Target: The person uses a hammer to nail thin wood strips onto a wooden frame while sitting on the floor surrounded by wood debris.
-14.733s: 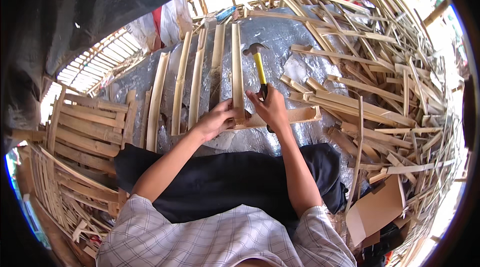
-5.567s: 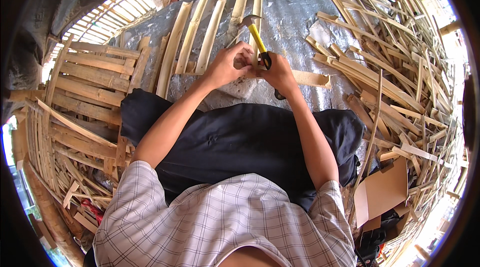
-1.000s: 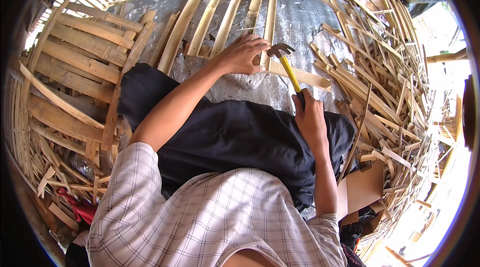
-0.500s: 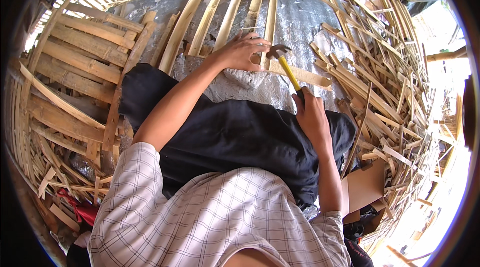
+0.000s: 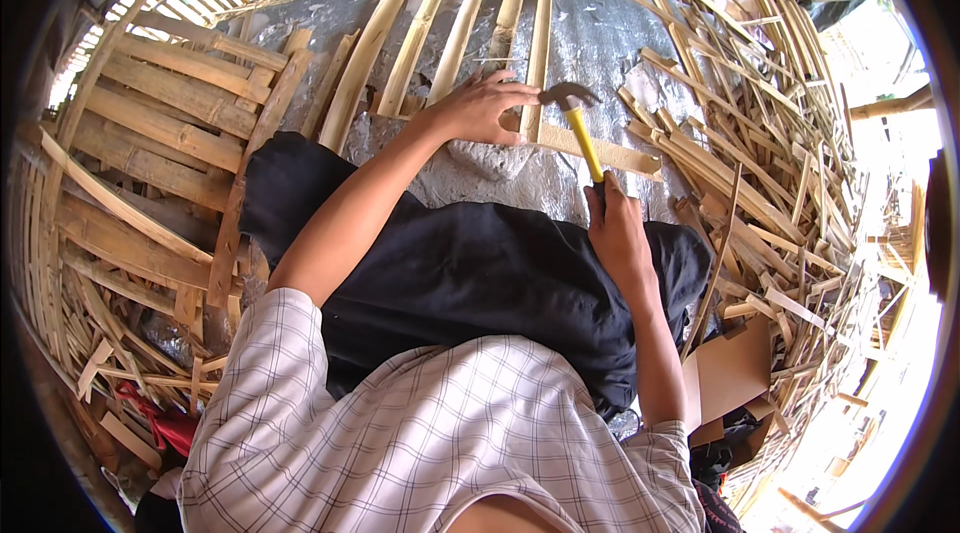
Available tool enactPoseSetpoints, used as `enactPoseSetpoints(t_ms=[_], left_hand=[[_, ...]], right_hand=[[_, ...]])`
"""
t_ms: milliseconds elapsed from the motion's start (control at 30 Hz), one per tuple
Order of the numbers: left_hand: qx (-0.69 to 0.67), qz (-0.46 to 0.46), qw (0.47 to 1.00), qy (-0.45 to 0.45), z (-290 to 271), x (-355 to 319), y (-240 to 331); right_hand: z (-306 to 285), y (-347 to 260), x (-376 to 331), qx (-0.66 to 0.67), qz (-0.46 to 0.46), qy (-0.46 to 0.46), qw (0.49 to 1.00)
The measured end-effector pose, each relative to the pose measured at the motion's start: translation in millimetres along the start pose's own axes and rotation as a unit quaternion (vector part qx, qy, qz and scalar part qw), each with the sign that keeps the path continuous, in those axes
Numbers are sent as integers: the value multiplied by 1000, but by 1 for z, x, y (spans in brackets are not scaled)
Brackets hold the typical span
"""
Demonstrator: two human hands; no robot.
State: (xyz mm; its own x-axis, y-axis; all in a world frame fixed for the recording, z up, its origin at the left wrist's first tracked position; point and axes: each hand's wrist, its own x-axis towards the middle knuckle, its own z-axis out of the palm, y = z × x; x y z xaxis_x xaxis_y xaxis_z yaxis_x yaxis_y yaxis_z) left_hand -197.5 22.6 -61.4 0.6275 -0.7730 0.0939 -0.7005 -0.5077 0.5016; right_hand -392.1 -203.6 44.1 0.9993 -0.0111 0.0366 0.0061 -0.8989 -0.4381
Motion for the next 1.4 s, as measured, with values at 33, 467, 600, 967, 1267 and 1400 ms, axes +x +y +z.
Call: enactPoseSetpoints(t_ms=[33,467,600,967,1267,1400], left_hand=[[2,4,1000,2,-1,1,1],[-8,-17,999,-45,-5,1,3],[12,-12,999,-37,-2,-1,-3],[-21,-3,999,-27,-7,-2,3],[-4,10,1000,-24,-8,-2,2],[-7,9,1000,-27,-7,2,0]], right_hand=[[-1,2,0,-8,7,-31,999],[1,2,2,3,19,19,1000],[-14,3,11,21,-4,-59,998],[-33,-8,19,10,-23,-15,1000],[-34,-5,26,-19,-45,3,999],[-43,-4,32,-74,12,-125,989]])
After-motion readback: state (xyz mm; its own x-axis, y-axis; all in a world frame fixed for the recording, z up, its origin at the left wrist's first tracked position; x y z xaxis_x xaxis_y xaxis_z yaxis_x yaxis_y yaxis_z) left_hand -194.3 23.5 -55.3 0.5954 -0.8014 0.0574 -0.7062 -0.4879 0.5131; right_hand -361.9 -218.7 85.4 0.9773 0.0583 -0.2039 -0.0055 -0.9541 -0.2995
